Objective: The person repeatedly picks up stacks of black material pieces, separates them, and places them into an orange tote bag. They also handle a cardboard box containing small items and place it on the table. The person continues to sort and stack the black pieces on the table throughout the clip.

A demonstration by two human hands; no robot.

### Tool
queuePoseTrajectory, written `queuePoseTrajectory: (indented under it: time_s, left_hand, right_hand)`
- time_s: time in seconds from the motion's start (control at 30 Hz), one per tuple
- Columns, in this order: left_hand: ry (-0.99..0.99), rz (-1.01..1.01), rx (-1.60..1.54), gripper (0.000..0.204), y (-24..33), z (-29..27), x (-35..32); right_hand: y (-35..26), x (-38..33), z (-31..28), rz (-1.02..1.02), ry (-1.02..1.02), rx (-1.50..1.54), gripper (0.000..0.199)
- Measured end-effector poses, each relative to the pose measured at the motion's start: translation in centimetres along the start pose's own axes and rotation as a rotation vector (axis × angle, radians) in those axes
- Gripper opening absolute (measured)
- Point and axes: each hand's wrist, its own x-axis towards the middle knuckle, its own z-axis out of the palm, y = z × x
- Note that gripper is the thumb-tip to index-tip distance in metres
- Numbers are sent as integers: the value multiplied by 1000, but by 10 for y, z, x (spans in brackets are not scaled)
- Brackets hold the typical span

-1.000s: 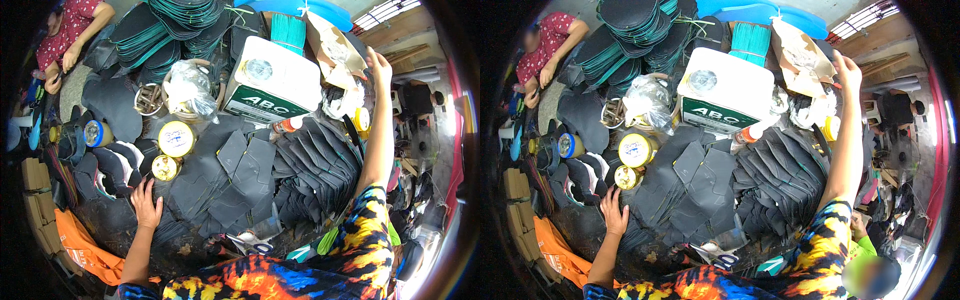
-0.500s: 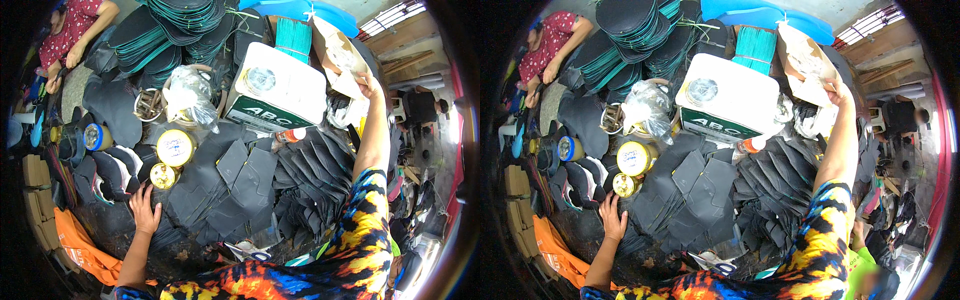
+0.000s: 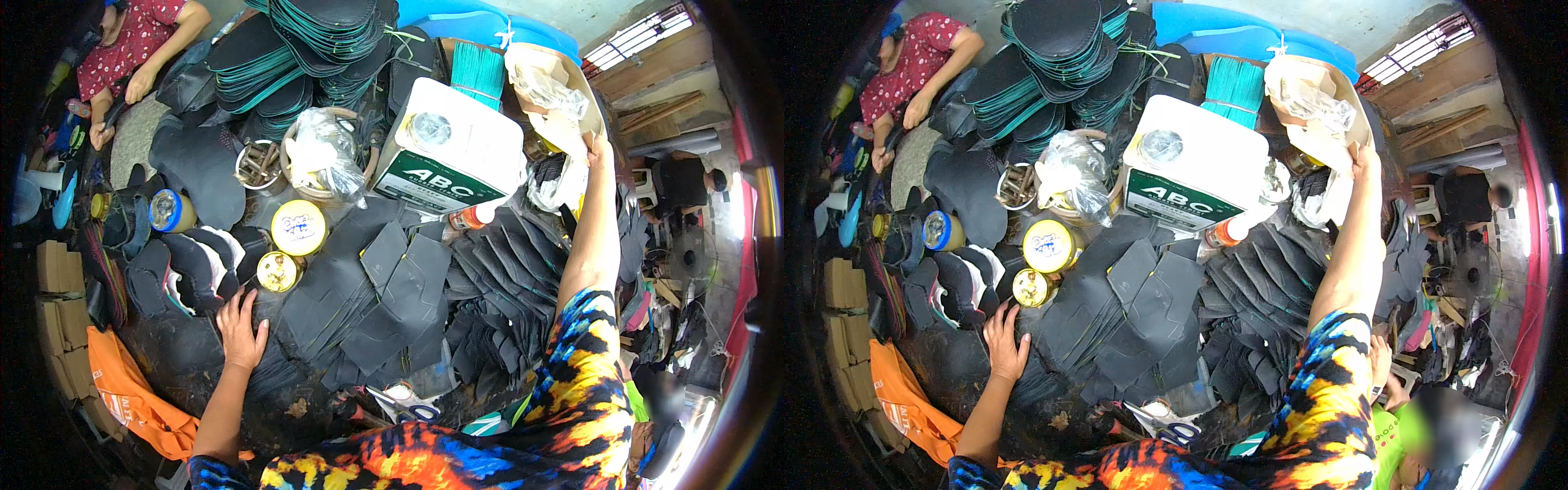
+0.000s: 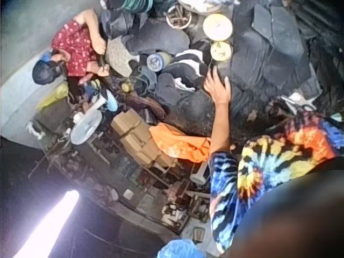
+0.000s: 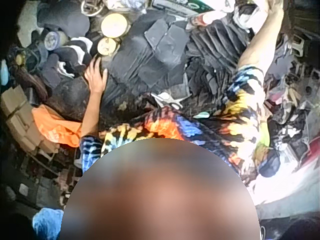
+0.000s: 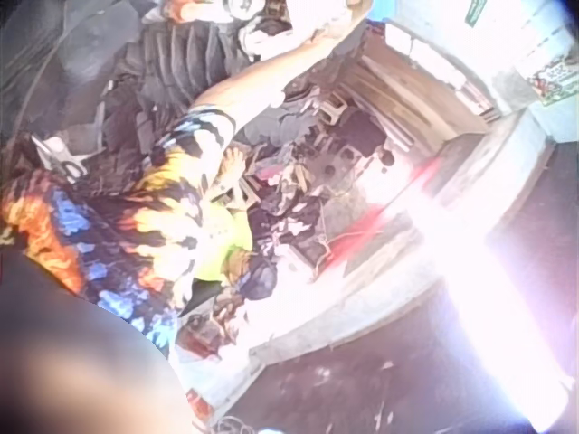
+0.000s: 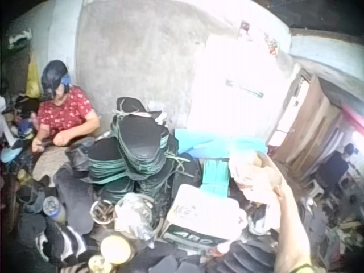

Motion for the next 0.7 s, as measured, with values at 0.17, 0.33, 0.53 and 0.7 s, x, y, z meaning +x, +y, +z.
queuePoseTrajectory:
  time_s: [0.17,0.33,0.53,0.7]
  left_hand:
    - [15,-1,-5,65,2,-1,1]
    - [43,6,-17,64,3,-3,1]
    - [149,73,-54,63,-2,1,-2]
    - [251,138,-57,61,-13,18,-4]
  right_hand:
    - [-6,-25,-29,-23,-88,81,37]
    - [-33,-50,-56,-35,-142,155,37]
    - [-85,-105,-112,-16,-279,250,37]
    - [-114,-185,-158,-38,-374,329,38]
